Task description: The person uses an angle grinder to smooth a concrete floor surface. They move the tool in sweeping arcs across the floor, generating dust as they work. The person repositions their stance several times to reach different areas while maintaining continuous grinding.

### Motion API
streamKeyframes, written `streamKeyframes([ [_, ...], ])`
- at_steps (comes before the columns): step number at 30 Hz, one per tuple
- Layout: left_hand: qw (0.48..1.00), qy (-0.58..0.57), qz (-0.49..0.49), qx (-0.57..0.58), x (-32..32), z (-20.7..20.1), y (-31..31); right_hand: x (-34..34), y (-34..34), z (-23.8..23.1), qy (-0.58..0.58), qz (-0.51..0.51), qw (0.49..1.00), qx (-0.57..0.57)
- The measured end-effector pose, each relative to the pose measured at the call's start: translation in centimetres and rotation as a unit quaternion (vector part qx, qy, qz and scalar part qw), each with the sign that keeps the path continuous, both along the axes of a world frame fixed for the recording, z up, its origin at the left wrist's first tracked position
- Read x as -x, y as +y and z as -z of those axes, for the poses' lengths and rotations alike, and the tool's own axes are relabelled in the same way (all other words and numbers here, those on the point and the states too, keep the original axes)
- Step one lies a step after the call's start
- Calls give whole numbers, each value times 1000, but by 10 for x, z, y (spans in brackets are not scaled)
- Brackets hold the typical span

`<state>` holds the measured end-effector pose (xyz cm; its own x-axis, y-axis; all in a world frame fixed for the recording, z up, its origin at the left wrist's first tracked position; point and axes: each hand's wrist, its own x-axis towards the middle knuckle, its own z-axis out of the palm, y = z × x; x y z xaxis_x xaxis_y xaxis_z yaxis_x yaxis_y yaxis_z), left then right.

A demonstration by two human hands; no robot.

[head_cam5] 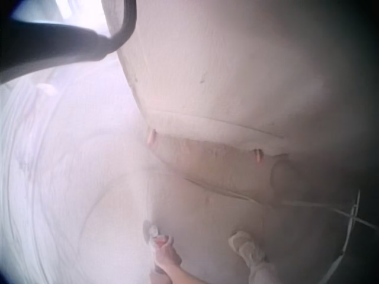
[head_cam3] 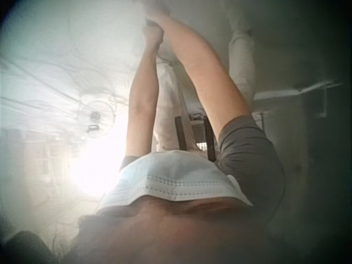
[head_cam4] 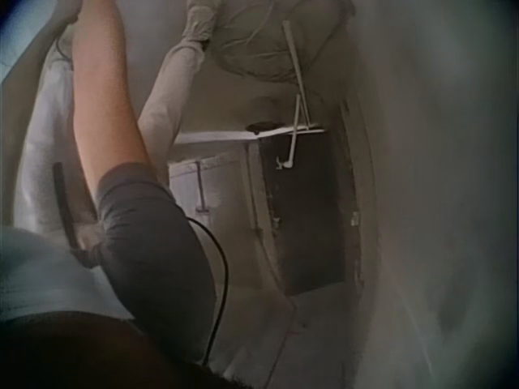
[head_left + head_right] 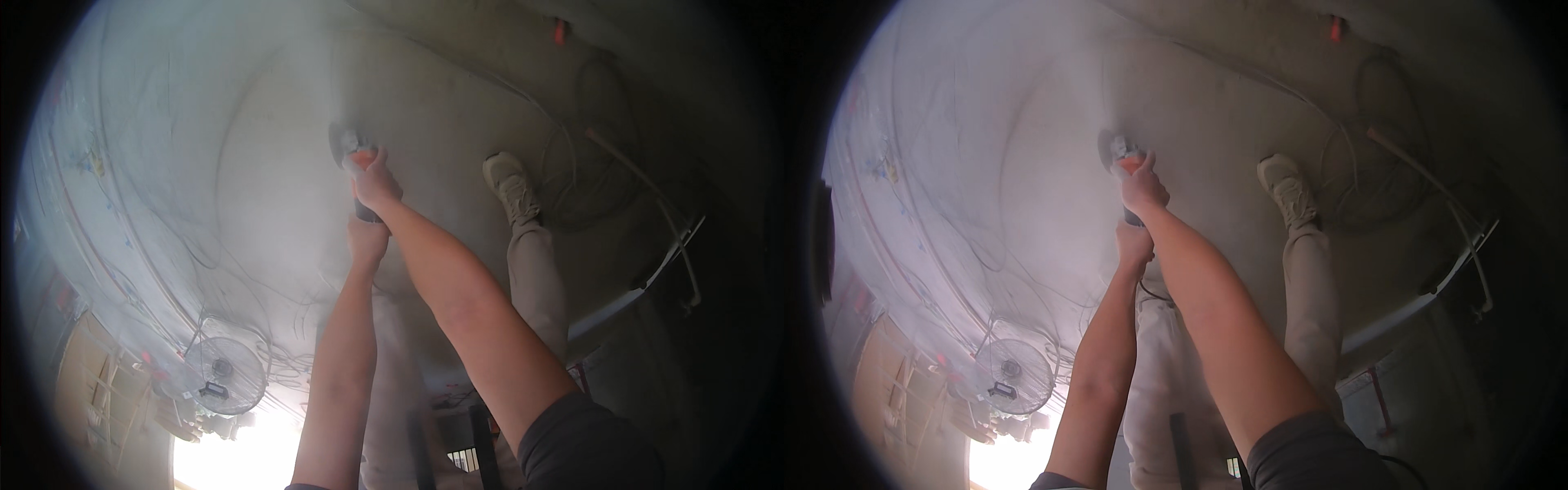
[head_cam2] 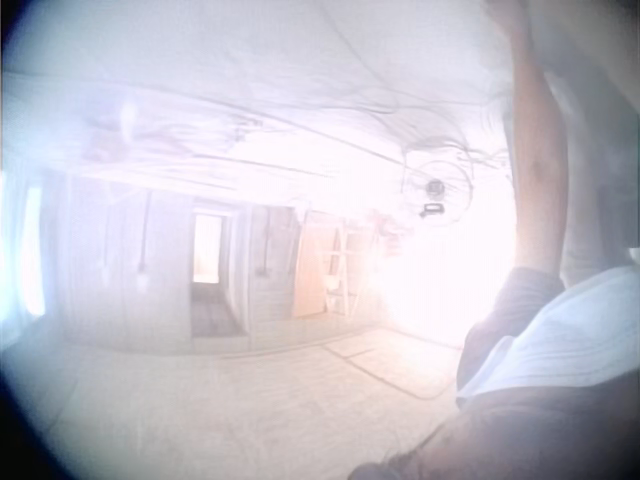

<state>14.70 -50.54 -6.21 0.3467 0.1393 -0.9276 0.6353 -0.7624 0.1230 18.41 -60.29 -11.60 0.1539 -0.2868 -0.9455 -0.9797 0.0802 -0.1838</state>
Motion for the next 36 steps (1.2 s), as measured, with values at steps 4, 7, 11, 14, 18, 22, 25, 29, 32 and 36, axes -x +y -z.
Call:
streamKeyframes([
  [4, 1000, 16, 7, 2, -2, 6, 0, 3, -1, 16, 27, -13, 1000, -10],
  [7, 998, 66, 16, -1, -6, 8, 4, 0, -1, 20, 27, -33, 999, -17],
  [11, 999, 25, -1, 34, -7, 9, 12, -2, 8, 23, 11, -12, 1000, -3],
  [14, 998, 15, -21, 59, 1, 22, 14, 9, 14, 52, 20, -9, 1000, 2],
  [18, 990, -91, 57, 91, 9, 44, 20, 37, 44, 109, -183, -187, 949, 174],
  [22, 997, -29, 9, 78, 13, 42, 30, 36, 44, 131, -247, -159, 937, 188],
  [25, 994, -12, -21, 111, 5, 37, 23, 28, 37, 106, -152, 123, 980, 45],
  [29, 991, -65, 8, 114, -3, 24, 19, 18, 25, 81, -87, 81, 993, 26],
  [32, 994, -46, 29, 92, -12, 24, 20, 3, 26, 82, -111, 68, 990, 62],
  [36, 994, -67, 14, 82, -14, 33, 19, -7, 19, 67, -54, 27, 996, 69],
])
